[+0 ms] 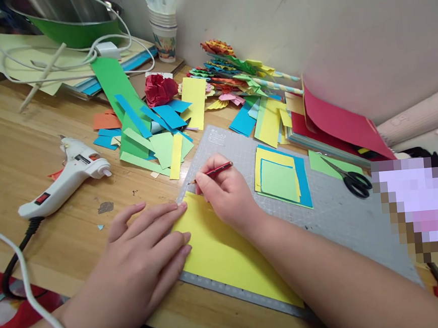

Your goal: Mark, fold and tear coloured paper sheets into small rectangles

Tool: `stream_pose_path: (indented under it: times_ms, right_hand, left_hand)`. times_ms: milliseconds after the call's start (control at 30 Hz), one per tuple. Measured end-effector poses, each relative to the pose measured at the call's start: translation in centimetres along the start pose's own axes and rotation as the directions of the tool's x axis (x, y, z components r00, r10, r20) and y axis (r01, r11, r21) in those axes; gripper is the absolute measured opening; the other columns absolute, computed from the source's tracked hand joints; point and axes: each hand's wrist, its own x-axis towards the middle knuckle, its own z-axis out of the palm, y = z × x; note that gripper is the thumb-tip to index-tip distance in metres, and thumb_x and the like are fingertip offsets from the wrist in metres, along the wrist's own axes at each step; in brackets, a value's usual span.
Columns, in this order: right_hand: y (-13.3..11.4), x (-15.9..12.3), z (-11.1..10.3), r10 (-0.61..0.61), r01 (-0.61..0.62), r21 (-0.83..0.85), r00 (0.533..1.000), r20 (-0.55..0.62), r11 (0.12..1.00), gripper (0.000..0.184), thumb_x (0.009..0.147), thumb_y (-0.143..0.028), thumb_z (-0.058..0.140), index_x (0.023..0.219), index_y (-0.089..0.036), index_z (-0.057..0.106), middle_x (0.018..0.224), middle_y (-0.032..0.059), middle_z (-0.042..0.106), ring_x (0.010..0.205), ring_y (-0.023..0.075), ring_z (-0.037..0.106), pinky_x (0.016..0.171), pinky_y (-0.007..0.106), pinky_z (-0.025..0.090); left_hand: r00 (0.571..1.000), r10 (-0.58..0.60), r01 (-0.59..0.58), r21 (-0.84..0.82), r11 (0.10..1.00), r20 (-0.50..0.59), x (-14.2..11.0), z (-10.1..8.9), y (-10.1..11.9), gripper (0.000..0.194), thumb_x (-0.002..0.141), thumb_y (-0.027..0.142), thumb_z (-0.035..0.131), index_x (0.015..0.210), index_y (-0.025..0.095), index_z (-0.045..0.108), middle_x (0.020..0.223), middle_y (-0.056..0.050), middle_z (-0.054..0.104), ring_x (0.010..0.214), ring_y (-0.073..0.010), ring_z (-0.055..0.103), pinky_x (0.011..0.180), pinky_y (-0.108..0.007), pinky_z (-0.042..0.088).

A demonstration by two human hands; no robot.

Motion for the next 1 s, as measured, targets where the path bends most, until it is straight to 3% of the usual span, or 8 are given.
stream_pose_path:
  times_ms: [267,367,500,567,667,767,867,1000]
  right_hand:
    - [-0.5,-0.2,0.0,0.003,0.024,0.252,0.994,-0.11,0.968,0.01,0.087,-0.027,0.054,0.081,-0.023,0.046,0.062,-0.0048,0.059,0.045,0.0074,0.046,0.04,0.02,0.03]
    - [-1.7,-2.2,-0.6,0.163,-0.109,0.35,0.978,-0.129,0.93,0.008,0.086,-0.026,0.052,0.083,-0.022,0.045,0.065,-0.0038,0.06,0.049,0.0081,0.047,0.043,0.02,0.033]
    - [-3.5,-6.8,-1.9,0.407,-0.351,0.442,0.913,-0.034,0.825,0.008,0.084,-0.025,0.055,0.083,-0.02,0.048,0.072,-0.0006,0.059,0.057,0.0093,0.05,0.053,0.023,0.041]
    - [-3.8,-8.9,-2.5,0.454,-0.397,0.458,0.891,-0.017,0.796,0.008,0.084,-0.025,0.055,0.084,-0.02,0.05,0.075,0.0006,0.058,0.063,0.0112,0.053,0.058,0.026,0.044]
    - [-3.3,-11.3,-2.9,0.419,-0.384,0.345,0.907,-0.03,0.856,0.008,0.087,-0.027,0.052,0.084,-0.02,0.05,0.076,0.0013,0.059,0.066,0.0126,0.054,0.06,0.028,0.044]
    - [-2.6,-12.5,-2.9,0.32,-0.319,0.065,0.947,-0.007,0.946,0.006,0.089,-0.026,0.048,0.086,-0.021,0.051,0.076,0.0007,0.059,0.065,0.0129,0.051,0.058,0.027,0.042]
    - [-2.2,-12.9,-2.8,0.218,-0.206,-0.162,0.974,0.056,0.965,0.005,0.088,-0.022,0.048,0.084,-0.021,0.051,0.074,0.0,0.056,0.066,0.0136,0.049,0.058,0.028,0.04]
    - [-1.8,-12.8,-2.8,0.136,-0.122,-0.224,0.99,0.046,0.967,0.007,0.087,-0.02,0.048,0.08,-0.021,0.05,0.069,-0.0012,0.053,0.063,0.0137,0.048,0.057,0.028,0.039]
  left_hand:
    - [0.993,-0.115,0.115,0.002,0.993,0.028,0.7,-0.2,0.5,0.02,0.081,0.041,0.063,0.075,0.023,0.061,0.116,0.0,0.065,0.122,-0.0263,0.048,0.107,-0.052,0.019]
    - [0.992,-0.12,0.119,0.036,0.992,0.023,0.7,-0.2,1.2,0.025,0.078,0.046,0.065,0.076,0.021,0.059,0.115,-0.003,0.065,0.125,-0.0291,0.045,0.109,-0.055,0.015]
    - [0.994,-0.113,0.112,0.1,0.989,-0.003,0.6,0.0,2.3,0.027,0.078,0.047,0.064,0.078,0.02,0.057,0.115,-0.008,0.065,0.127,-0.0313,0.044,0.111,-0.056,0.012]
    - [0.994,-0.111,0.112,0.121,0.986,-0.008,0.7,0.1,2.6,0.028,0.077,0.047,0.064,0.079,0.02,0.057,0.115,-0.009,0.065,0.126,-0.032,0.045,0.111,-0.056,0.013]
    - [0.993,-0.121,0.119,0.145,0.982,0.009,0.9,0.2,2.8,0.031,0.076,0.049,0.064,0.081,0.019,0.056,0.112,-0.01,0.064,0.125,-0.0333,0.045,0.11,-0.057,0.014]
    - [0.99,-0.14,0.134,0.158,0.978,0.026,1.2,0.3,2.9,0.034,0.074,0.052,0.064,0.082,0.019,0.056,0.107,-0.011,0.064,0.124,-0.0346,0.044,0.11,-0.057,0.014]
    - [0.987,-0.158,0.151,0.164,0.975,0.033,1.4,0.4,3.0,0.038,0.074,0.053,0.065,0.087,0.018,0.057,0.106,-0.012,0.063,0.124,-0.0355,0.044,0.109,-0.058,0.014]
    - [0.996,-0.016,0.011,0.056,0.998,0.087,1.5,0.7,2.6,0.024,0.085,0.041,0.059,0.1,0.023,0.061,0.119,-0.005,0.062,0.128,-0.0285,0.043,0.11,-0.054,0.011]
